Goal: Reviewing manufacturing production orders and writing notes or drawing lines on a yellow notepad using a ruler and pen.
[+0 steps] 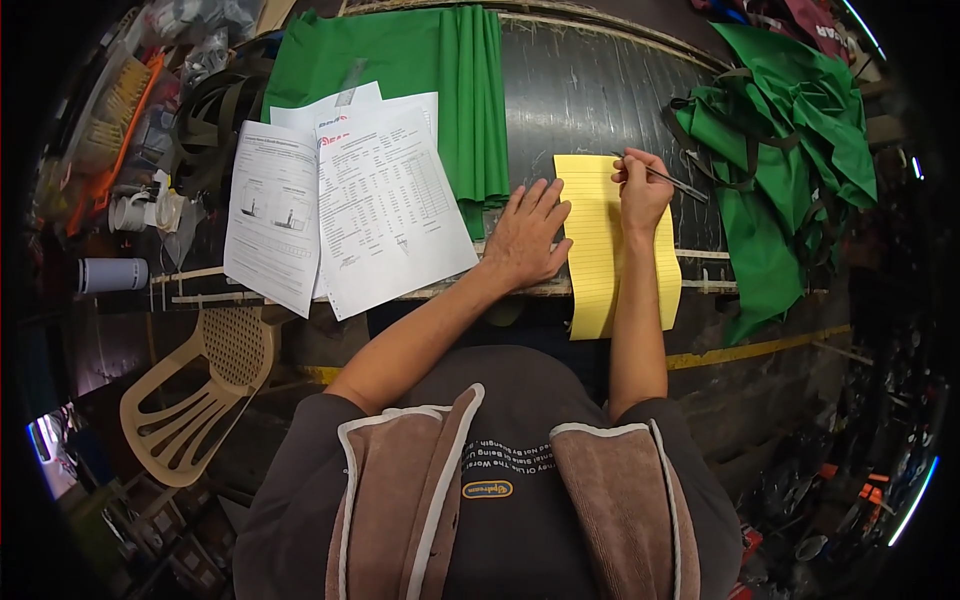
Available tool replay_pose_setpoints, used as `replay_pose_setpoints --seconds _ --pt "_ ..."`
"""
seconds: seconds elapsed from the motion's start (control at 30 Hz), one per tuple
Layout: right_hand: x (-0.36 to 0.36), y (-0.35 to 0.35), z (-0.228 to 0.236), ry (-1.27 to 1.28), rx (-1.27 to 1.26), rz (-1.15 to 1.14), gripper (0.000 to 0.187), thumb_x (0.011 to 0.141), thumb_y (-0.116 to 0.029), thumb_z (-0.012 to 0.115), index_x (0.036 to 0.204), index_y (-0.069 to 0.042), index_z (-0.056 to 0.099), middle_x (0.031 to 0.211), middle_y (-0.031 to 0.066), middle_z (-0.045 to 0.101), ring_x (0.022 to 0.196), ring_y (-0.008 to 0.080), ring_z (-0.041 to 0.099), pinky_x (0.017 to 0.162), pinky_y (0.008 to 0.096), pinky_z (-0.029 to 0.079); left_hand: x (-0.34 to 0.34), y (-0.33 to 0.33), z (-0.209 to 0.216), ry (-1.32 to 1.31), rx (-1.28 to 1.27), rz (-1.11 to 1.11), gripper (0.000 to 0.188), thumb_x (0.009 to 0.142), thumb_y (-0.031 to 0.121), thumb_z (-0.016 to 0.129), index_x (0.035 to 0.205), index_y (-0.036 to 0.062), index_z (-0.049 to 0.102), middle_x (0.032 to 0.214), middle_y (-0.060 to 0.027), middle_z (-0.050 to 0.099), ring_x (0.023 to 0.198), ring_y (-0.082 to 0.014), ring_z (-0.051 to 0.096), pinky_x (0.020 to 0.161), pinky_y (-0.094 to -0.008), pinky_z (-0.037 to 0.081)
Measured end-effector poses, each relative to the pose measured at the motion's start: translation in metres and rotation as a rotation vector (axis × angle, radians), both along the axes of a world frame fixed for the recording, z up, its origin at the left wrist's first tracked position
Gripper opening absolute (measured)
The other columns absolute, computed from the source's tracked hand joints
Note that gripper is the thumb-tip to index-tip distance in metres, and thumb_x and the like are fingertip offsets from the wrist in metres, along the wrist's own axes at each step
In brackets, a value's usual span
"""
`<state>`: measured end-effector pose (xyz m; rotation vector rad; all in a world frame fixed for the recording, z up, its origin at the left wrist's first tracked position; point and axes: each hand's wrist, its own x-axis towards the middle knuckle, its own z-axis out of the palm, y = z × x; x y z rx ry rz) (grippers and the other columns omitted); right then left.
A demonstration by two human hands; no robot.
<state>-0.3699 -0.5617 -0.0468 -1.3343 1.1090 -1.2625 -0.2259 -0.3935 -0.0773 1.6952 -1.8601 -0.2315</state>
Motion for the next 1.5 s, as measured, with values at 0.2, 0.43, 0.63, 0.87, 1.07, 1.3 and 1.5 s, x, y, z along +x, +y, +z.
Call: replay_pose_setpoints --seconds 0.2,0.43,0.63,0.87,1.07,1.3,1.5 --pt "0.010 0.008 0.007 0.021 -0.083 0.001 0.015 0.099 -0.007 0.067 0.102 0.003 0.077 0.085 0.0075 0.076 0.074 0.0118 0.068 0.069 0.0269 0.055 -0.001 -0.001 -0.001 -0.016 -0.001 -0.003 0.060 0.098 0.035 0.072 0.147 0.0016 0.061 0.167 -0.0251 0.047 0.156 -0.0438 0.042 0.130 -0.0592 0.031" --pt "0.032 0.027 -0.033 0.181 -0.132 0.068 0.013 0.093 -0.008 0.070 0.084 0.000 0.075 0.069 -0.0013 0.068 0.065 0.0052 0.058 0.060 0.0265 0.047 -0.002 -0.001 -0.004 0.009 -0.042 0.010 0.061 0.096 0.036 0.073 0.146 0.0017 0.062 0.162 -0.0249 0.051 0.155 -0.0427 0.043 0.129 -0.0586 0.031" --pt "0.032 0.029 -0.047 0.286 -0.187 0.046 0.013 0.091 -0.010 0.070 0.083 0.000 0.073 0.063 0.0032 0.066 0.061 0.0069 0.059 0.059 0.0296 0.050 -0.002 -0.001 -0.002 -0.005 -0.056 0.011 0.059 0.096 0.036 0.074 0.141 -0.0001 0.063 0.160 -0.0248 0.052 0.154 -0.0424 0.044 0.129 -0.0583 0.031" --pt "0.033 0.032 -0.042 0.341 -0.166 0.061 0.013 0.091 -0.010 0.070 0.083 0.000 0.072 0.064 0.0048 0.067 0.062 0.0076 0.061 0.060 0.0307 0.051 0.000 -0.001 -0.002 -0.007 -0.060 0.006 0.058 0.095 0.036 0.074 0.140 0.0001 0.063 0.159 -0.0253 0.052 0.154 -0.0433 0.044 0.129 -0.0585 0.031" --pt "0.032 0.031 -0.044 0.355 -0.193 0.040 0.013 0.091 -0.009 0.070 0.083 0.000 0.072 0.064 0.0057 0.068 0.061 0.0086 0.062 0.061 0.0314 0.052 -0.001 -0.001 -0.005 -0.002 -0.060 0.006 0.059 0.096 0.037 0.074 0.140 0.0001 0.063 0.159 -0.0259 0.053 0.153 -0.0439 0.045 0.129 -0.0589 0.031" --pt "0.031 0.029 -0.049 0.348 -0.214 0.026 0.013 0.092 -0.009 0.069 0.083 0.000 0.071 0.064 0.0074 0.067 0.061 0.0099 0.062 0.061 0.0318 0.053 -0.001 0.000 -0.004 0.005 -0.055 0.003 0.059 0.096 0.037 0.073 0.142 0.0008 0.063 0.160 -0.0262 0.052 0.154 -0.0439 0.044 0.129 -0.0590 0.031" --pt "0.030 0.029 -0.048 0.349 -0.208 0.036 0.012 0.092 -0.008 0.069 0.084 0.001 0.071 0.064 0.0060 0.067 0.062 0.0089 0.062 0.062 0.0312 0.052 -0.001 0.000 -0.003 0.008 -0.050 0.004 0.059 0.097 0.037 0.073 0.142 0.0008 0.063 0.160 -0.0262 0.052 0.154 -0.0438 0.044 0.129 -0.0590 0.031"
